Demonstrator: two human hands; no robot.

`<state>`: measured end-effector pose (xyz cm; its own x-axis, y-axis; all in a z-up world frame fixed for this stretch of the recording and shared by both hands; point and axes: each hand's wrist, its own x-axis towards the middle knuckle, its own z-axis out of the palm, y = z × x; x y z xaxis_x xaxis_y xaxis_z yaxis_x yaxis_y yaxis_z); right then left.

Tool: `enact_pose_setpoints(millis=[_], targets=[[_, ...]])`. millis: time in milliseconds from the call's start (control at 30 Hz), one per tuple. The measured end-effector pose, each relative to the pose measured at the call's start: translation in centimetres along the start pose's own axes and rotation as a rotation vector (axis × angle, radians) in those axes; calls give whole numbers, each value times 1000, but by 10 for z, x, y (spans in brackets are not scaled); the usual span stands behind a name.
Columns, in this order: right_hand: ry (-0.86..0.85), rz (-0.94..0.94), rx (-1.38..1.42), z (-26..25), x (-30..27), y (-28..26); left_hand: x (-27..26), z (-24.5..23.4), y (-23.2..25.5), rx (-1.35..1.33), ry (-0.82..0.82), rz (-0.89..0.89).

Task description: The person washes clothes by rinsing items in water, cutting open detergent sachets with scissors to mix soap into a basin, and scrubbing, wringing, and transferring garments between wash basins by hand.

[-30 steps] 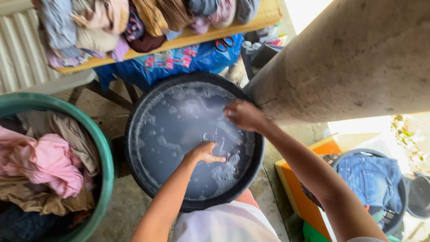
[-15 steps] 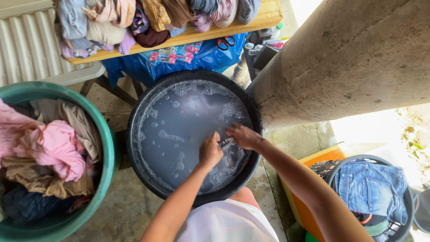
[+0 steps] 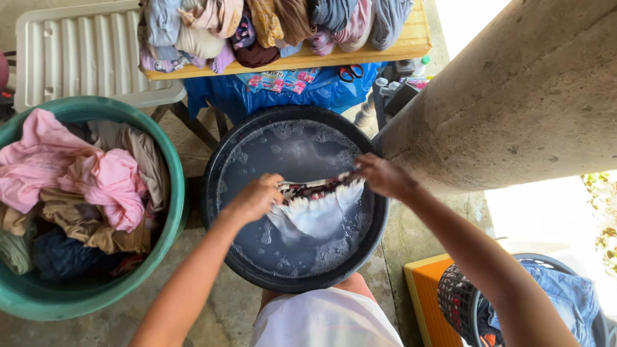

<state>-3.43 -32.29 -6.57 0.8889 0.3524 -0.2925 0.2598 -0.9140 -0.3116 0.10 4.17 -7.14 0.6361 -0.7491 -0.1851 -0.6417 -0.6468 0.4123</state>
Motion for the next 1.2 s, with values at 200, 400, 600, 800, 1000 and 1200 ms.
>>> enact_pose_setpoints(millis=[200,400,600,800,1000,1200], targets=[[160,-106,576,-49,1,-21,-17,-46,-19,-545,401,38],[416,-333,483,-80,37,-111,20,-76,82,-629,621,59],[578,-280,587,-114,49,-151,24,-67,97,-814,1100,17],[433,-180,1620,-83,67,-124,68,-19,84,-1158,1133,-267],[532,182,2181,-21,82,-91,97,-32,92,-983,1357,-432],[397,205,2698,5,80,-134,101,-32,123,-995,1314,-292]])
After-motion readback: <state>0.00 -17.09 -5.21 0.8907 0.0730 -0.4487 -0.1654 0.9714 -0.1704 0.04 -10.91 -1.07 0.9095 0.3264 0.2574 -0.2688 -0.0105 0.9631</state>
